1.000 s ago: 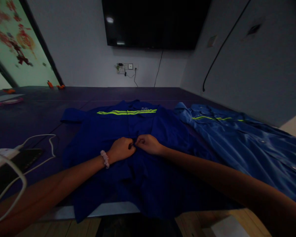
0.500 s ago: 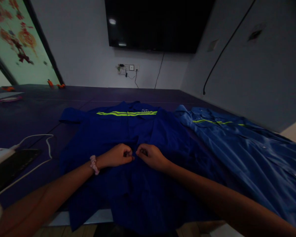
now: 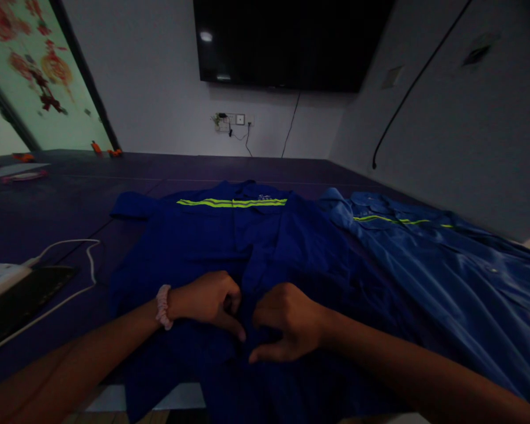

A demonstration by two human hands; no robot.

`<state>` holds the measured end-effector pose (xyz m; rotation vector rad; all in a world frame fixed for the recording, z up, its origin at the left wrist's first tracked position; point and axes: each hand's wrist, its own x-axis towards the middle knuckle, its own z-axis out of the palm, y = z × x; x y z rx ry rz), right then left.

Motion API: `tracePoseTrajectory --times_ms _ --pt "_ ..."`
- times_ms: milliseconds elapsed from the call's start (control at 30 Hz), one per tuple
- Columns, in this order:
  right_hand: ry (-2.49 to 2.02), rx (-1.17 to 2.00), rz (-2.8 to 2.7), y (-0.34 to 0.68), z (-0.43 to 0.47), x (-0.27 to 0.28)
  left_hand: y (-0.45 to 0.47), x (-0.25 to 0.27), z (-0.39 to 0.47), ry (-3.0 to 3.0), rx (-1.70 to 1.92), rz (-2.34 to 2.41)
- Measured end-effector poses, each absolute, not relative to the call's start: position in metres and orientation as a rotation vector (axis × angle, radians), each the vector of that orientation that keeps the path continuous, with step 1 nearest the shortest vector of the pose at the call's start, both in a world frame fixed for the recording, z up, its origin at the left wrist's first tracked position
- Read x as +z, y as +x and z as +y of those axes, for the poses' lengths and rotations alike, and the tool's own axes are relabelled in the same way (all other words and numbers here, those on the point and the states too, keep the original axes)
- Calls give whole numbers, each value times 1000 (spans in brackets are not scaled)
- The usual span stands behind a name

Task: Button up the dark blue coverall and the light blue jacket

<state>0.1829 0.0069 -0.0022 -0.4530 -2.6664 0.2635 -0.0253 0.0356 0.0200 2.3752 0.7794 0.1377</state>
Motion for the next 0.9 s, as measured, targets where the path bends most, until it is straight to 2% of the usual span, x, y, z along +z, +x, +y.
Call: tracePoseTrajectory --times_ms 400,633,900 --pt "-708 115 -2881 182 7 -4 -14 10 9 3103 154 718" --pt "-659 99 -2904 181 6 -2 -11 10 4 3159 6 708" --pt "-640 150 -2848 183 12 -10 -10 5 10 3021 197 681"
